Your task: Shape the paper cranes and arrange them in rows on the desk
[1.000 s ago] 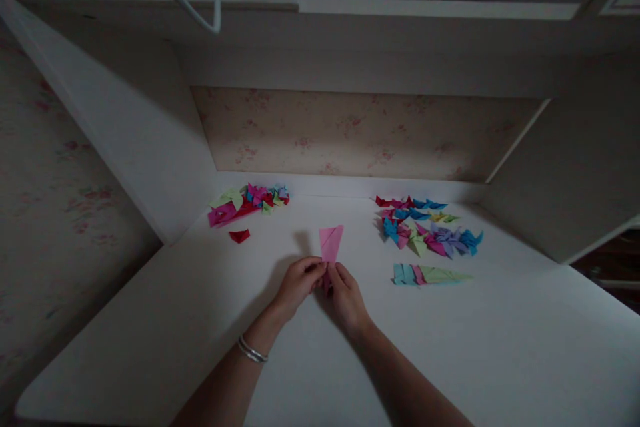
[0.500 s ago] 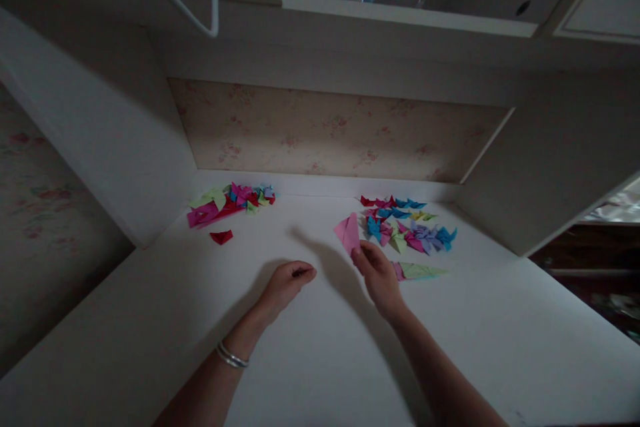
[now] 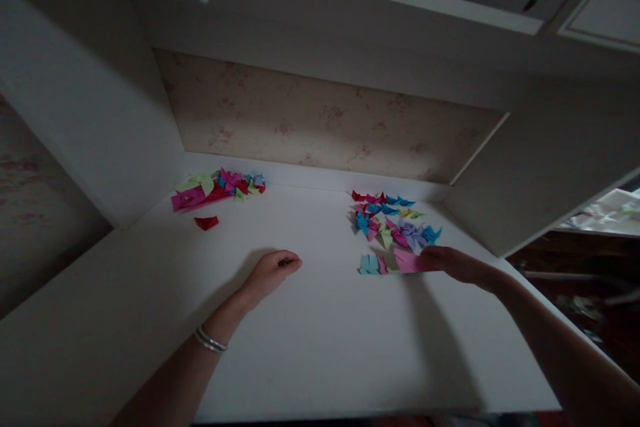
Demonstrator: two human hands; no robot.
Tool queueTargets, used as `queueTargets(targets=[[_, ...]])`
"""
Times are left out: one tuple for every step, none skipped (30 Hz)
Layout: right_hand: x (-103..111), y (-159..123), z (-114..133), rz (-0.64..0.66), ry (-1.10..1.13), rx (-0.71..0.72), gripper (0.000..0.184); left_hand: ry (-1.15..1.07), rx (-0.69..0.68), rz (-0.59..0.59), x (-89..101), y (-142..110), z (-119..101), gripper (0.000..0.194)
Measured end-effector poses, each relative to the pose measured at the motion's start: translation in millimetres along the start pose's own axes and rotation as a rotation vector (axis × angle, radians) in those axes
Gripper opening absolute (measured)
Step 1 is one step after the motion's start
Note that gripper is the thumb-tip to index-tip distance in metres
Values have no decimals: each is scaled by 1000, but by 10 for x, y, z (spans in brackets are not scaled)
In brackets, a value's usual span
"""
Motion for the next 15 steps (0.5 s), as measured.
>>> queueTargets(targets=[[5, 16, -35, 41, -11, 4, 43, 0, 2, -1, -1, -2, 4, 33], [7, 38, -65, 79, -17, 8, 40, 0, 4, -3, -2, -5, 4, 33], [7, 66, -90, 110, -24, 10, 37, 0, 7, -7, -2, -9, 2, 34], [5, 96, -112, 137, -35, 12, 34, -2, 10, -13, -3, -14, -2, 34], [2, 126, -131, 155, -45, 13, 32, -4, 12, -17, -4, -19, -8, 34], [-3, 156, -146, 163, -52, 12, 29, -5, 14, -17, -5, -22, -14, 33], [-10, 183, -158, 167, -58, 9, 27, -6, 13, -17, -7, -23, -18, 33], [-20, 207, -165, 170, -63, 5, 26, -5, 12, -16, -9, -21, -19, 33], [-33, 227, -168, 174, -70, 1, 24, -6, 11, -19, -10, -17, -16, 34], [-50, 244, -166, 180, -78, -1, 23, -8, 8, -22, -11, -12, -9, 34], [-70, 257, -160, 186, -88, 0, 22, -11, 5, -25, -11, -5, 0, 34], [-91, 267, -151, 190, -100, 0, 20, -14, 2, -29, -11, 3, 11, 33], [-112, 273, -138, 189, -114, 0, 19, -16, -1, -30, -11, 10, 23, 33], [-133, 276, -122, 185, -132, -2, 18, -15, -7, -30, -11, 16, 33, 32], [-152, 277, -105, 178, -152, -6, 18, -10, -14, -30, -11, 21, 40, 31]])
Point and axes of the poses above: each hand's wrist, its own y-axis towards the middle knuckle, its own x-axis out of the back of the hand, z = x × y, the point moved 1 cm from there along y, towards the middle knuckle, and after that the axes turned 13 degrees about x, right-handed, at the moved point
